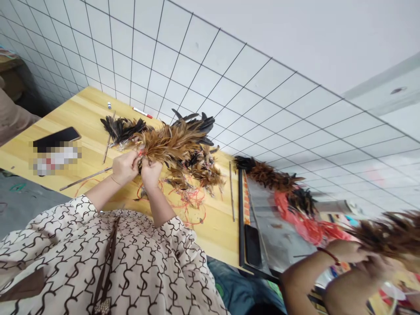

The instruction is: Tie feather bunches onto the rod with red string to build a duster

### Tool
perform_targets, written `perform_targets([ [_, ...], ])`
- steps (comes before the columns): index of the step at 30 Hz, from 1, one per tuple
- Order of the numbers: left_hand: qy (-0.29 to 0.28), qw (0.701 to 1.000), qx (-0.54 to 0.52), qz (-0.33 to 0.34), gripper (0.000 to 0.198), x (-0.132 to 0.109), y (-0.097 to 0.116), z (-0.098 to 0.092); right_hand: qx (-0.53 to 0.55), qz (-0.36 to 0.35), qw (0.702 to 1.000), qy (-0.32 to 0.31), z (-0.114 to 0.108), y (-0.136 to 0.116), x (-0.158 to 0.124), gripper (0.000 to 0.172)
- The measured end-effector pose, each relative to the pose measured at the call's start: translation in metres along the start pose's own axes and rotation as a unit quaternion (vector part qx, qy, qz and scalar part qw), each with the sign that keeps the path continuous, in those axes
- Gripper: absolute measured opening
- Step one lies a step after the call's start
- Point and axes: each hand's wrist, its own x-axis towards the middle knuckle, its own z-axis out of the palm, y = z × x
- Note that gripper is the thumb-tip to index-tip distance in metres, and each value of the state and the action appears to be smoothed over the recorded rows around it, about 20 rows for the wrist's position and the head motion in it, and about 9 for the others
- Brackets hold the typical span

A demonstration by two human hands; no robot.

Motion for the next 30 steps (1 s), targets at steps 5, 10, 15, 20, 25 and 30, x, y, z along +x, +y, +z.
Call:
perform_targets([
  [5,0.019,0.998,0.035,0.056,0.027,0.003,-0.002,0.001,0.011,0.016,0.999,0.026,0.004,0.001,-0.004,0.034],
  [10,0.036,0.997,-0.005,0.065,0.03,0.004,-0.001,-0.001,0.085,0.021,0.995,0.041,0.007,-0.001,-0.006,0.034],
  [15,0.03,0.994,-0.1,0.021,0.03,0.001,0.006,-0.005,0.128,0.081,0.987,0.048,0.005,-0.004,-0.005,0.036],
  [20,0.034,0.98,-0.188,-0.059,0.027,0.003,0.011,-0.009,0.132,0.077,0.988,0.028,0.002,-0.002,-0.004,0.026],
  [25,0.037,0.974,-0.205,-0.091,0.022,0.003,0.011,-0.011,0.14,0.071,0.987,0.02,0.002,-0.002,-0.002,0.023],
  [30,0.034,0.991,-0.125,-0.019,0.024,0.001,0.005,-0.01,0.132,0.062,0.989,0.025,0.002,-0.002,-0.002,0.026],
])
